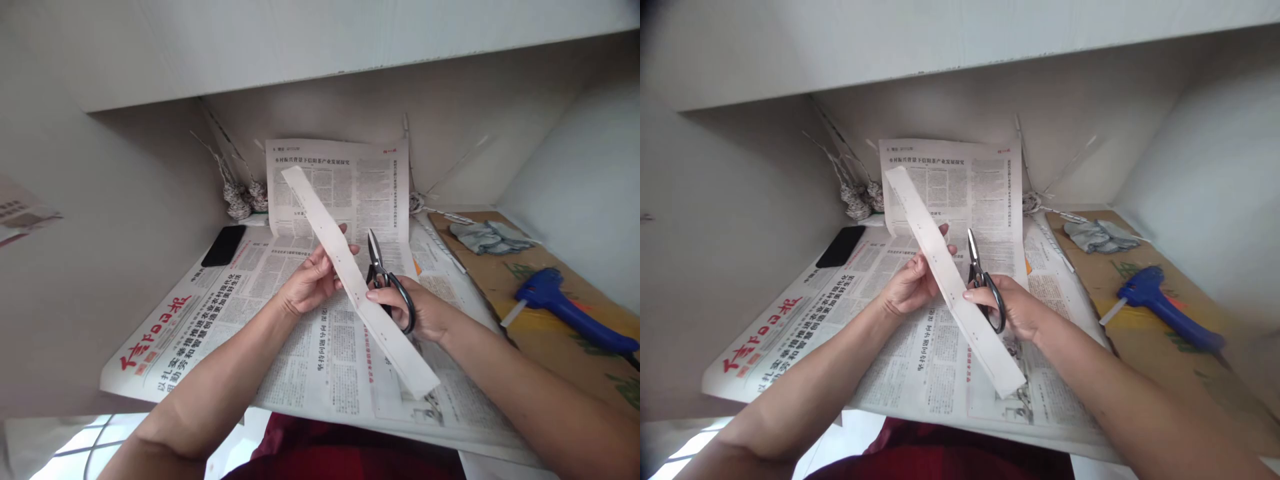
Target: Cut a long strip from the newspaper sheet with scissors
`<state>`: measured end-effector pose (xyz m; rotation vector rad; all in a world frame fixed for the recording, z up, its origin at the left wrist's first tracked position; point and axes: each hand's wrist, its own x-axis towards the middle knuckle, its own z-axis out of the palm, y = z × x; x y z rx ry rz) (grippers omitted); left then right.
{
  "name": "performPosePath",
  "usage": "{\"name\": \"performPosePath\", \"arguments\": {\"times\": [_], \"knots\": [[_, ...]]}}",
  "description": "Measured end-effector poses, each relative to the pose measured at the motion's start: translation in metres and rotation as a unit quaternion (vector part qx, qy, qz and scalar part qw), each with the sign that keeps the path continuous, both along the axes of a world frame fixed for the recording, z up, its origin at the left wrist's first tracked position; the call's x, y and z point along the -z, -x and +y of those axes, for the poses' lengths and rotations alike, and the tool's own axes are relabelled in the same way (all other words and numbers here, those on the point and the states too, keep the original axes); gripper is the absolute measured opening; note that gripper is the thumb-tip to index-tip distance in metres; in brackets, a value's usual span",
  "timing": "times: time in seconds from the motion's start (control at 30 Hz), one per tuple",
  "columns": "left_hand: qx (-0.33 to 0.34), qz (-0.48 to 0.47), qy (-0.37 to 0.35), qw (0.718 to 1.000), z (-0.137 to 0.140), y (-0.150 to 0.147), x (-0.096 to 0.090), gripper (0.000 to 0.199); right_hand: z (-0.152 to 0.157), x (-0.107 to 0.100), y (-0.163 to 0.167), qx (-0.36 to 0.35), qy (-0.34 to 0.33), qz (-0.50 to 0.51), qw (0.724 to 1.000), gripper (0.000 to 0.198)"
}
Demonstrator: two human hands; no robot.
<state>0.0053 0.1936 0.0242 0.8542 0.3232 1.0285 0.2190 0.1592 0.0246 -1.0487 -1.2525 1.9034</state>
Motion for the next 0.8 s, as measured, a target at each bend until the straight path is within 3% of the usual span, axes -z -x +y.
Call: {"name": "performPosePath", "arguments": {"times": [0.07,0.23,0.5,0.8], "knots": [[0.001,0.016,0.008,1.000,-0.002,-0.001,-0.002,0.076,-0.002,-0.001,0.002,-0.016,0.017,0.003,1.000,0.039],[-0.030,0.056,0.037,0.997,-0.001,-0.003,0.001,0.052,-0.006,-0.001,0.007,-0.020,0.021,-0.013,1.000,0.038],[-0.185,0.143,0.119,0.965,0.025,0.009,0.009,0.026,0.001,-0.003,0.000,0.042,-0.037,-0.067,0.996,0.028],[-0.276,0.167,0.091,0.942,0.030,0.012,0.011,0.034,0.000,-0.008,-0.001,-0.026,-0.004,-0.097,0.995,0.039]]}}
